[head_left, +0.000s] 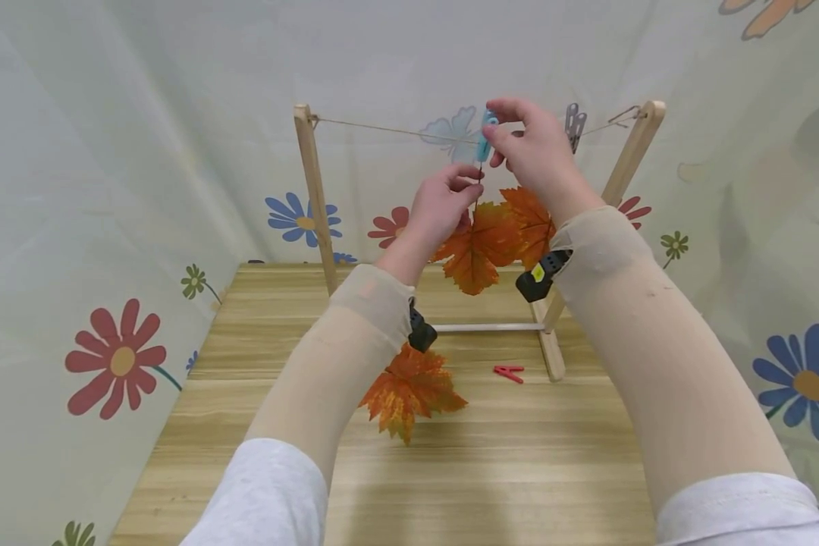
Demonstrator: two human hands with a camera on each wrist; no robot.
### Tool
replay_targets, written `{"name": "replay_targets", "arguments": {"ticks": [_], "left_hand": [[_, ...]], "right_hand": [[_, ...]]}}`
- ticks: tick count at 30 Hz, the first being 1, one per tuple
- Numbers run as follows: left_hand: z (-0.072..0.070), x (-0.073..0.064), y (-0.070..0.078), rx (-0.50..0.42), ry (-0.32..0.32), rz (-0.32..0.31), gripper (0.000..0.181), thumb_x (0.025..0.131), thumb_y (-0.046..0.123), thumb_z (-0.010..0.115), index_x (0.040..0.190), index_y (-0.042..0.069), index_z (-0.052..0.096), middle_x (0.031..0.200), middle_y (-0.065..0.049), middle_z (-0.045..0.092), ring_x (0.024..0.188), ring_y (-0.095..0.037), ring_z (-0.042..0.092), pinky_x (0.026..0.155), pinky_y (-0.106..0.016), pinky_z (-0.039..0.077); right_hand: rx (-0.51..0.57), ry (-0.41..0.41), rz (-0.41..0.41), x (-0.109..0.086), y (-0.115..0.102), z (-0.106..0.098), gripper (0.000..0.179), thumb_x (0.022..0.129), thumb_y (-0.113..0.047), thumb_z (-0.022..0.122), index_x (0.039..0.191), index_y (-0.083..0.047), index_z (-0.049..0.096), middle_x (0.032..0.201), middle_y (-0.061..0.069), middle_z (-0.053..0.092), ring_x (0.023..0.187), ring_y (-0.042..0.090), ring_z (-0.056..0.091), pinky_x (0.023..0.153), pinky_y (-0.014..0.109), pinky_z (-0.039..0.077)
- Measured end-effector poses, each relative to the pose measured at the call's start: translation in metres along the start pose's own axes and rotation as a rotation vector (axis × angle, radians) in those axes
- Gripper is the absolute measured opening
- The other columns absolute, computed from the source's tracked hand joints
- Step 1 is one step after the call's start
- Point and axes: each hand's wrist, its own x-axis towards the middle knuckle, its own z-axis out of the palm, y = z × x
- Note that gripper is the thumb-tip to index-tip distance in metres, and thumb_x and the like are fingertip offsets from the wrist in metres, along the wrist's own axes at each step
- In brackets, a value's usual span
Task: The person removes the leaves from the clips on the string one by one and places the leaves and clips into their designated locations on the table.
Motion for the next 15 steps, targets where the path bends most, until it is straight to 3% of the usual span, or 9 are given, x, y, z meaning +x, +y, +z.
{"name": "replay_targets", "arguments": {"ticks": [8, 15], "left_hand": [[-0.0029, 0.0018, 0.0037, -0.010, 0.041, 0.007, 0.018, 0.094, 0.020, 0.058, 0.111, 0.016, 0.060, 0.102, -0.002, 0.063, 0.054, -0.024, 0.049, 0.055, -0.029, 0.050], [-0.0065, 0.0024, 0.0059, -0.002, 0.035, -0.001, 0.016, 0.094, 0.020, 0.058, 0.110, 0.016, 0.061, 0.100, -0.002, 0.063, 0.054, -0.023, 0.049, 0.055, -0.029, 0.050]], "right_hand": [[0.017, 0.024, -0.016, 0.0000, -0.0011, -0.0005, 0.034, 0.093, -0.023, 0.057, 0.125, -0.016, 0.049, 0.119, 0.000, 0.049, 0.072, 0.018, 0.057, 0.054, 0.023, 0.035], [0.010, 0.072, -0.088, -0.0008, 0.0001, -0.0024, 0.026, 0.092, -0.022, 0.057, 0.117, -0.016, 0.052, 0.115, 0.000, 0.051, 0.071, 0.018, 0.058, 0.053, 0.025, 0.035]]}}
